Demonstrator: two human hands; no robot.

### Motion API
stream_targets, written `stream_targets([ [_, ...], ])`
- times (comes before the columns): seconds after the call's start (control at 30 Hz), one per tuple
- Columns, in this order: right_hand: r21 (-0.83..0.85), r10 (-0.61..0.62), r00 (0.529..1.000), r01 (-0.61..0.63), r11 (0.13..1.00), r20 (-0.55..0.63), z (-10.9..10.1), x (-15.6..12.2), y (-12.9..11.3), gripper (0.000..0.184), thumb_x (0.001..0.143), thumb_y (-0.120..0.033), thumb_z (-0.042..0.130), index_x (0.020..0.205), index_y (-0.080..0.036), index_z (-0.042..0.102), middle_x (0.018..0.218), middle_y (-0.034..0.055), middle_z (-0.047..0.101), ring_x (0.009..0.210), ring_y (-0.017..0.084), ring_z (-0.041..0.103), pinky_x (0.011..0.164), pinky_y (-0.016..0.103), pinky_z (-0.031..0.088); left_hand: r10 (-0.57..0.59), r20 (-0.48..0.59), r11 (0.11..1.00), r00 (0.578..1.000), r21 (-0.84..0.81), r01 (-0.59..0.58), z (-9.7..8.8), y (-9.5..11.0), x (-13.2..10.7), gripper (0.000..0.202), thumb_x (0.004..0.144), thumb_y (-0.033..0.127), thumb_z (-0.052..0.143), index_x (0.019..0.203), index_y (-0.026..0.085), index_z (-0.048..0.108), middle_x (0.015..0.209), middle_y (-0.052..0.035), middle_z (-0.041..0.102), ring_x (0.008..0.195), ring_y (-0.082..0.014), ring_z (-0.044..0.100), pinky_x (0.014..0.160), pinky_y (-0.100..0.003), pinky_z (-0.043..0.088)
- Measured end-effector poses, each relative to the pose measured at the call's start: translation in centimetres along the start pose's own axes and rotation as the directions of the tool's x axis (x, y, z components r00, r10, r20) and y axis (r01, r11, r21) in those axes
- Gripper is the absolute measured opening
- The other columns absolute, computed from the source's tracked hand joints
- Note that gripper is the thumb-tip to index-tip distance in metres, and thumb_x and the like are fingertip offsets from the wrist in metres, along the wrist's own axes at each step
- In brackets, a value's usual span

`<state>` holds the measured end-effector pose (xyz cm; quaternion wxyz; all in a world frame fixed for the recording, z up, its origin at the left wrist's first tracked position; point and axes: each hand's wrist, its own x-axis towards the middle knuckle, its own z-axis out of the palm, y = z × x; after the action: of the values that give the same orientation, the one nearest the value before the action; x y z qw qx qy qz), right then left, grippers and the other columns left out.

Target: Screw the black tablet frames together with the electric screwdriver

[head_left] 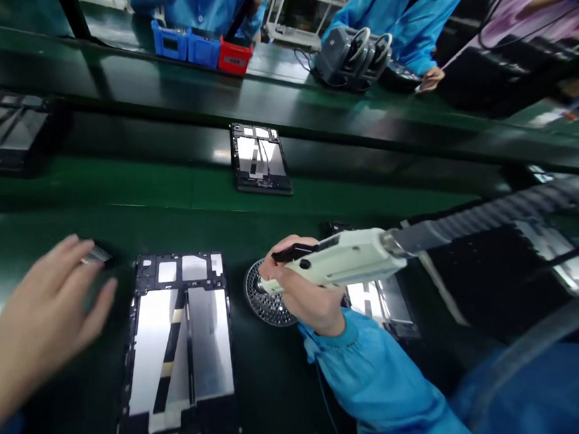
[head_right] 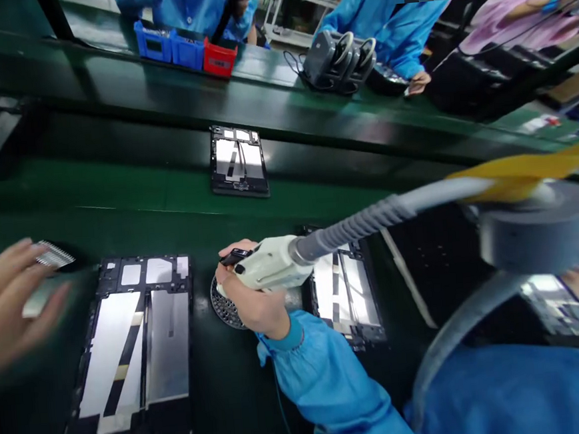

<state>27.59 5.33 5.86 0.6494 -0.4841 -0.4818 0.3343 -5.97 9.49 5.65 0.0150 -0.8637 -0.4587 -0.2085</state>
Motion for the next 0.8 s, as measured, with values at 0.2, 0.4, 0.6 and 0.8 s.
stream_targets([
  [0.2, 0.046, -0.029, 0.997, 0.026, 0.999, 0.065, 0.3, -0.3, 0.7, 0.018, 0.08, -0.013, 0.064, 0.094, -0.025, 0.066, 0.082, -0.0016, 0.058, 0.062, 0.013, 0.058, 0.056, 0.033, 0.05, -0.095, 0.137, 0.959, 0.986, 0.278, 0.054, 3.0, -5.1, 3.4, 0.051, 0.102, 0.053, 0.03, 0.109, 0.01, 0.058, 0.123, -0.0203, 0.065, 0.114, -0.0331, 0.066, 0.09, -0.045, 0.058],
  [0.4, 0.053, -0.044, 0.997, 0.041, 0.998, 0.057, 0.6, -0.2, 1.0, 0.02, 0.078, -0.011, 0.064, 0.093, -0.025, 0.066, 0.08, -0.0023, 0.058, 0.06, 0.013, 0.058, 0.055, 0.033, 0.049, 0.041, 0.089, 0.998, 0.995, 0.036, -0.045, 3.2, -5.3, 2.2, 0.052, 0.104, 0.054, 0.029, 0.105, 0.009, 0.056, 0.134, -0.0045, 0.061, 0.135, -0.0345, 0.052, 0.105, -0.053, 0.049],
  [0.6, 0.08, -0.064, 0.996, 0.059, 0.995, 0.057, 0.8, -0.2, 0.9, 0.023, 0.077, -0.008, 0.064, 0.091, -0.026, 0.066, 0.08, -0.0029, 0.058, 0.059, 0.013, 0.059, 0.053, 0.032, 0.048, 0.063, 0.171, 0.979, 0.983, 0.182, -0.094, 3.4, -5.0, 2.3, 0.035, 0.105, 0.04, 0.036, 0.096, 0.013, 0.057, 0.127, -0.0177, 0.067, 0.129, -0.0318, 0.059, 0.107, -0.055, 0.05],
  [0.8, 0.079, -0.076, 0.996, 0.072, 0.994, 0.052, 0.9, -0.1, 0.7, 0.021, 0.077, -0.008, 0.063, 0.088, -0.026, 0.064, 0.076, -0.0037, 0.058, 0.059, 0.013, 0.06, 0.054, 0.032, 0.05, 0.089, 0.219, 0.961, 0.972, 0.238, -0.141, 3.5, -4.5, 2.7, 0.036, 0.105, 0.032, 0.028, 0.095, 0.013, 0.057, 0.124, -0.0196, 0.069, 0.13, -0.0341, 0.059, 0.105, -0.057, 0.049],
])
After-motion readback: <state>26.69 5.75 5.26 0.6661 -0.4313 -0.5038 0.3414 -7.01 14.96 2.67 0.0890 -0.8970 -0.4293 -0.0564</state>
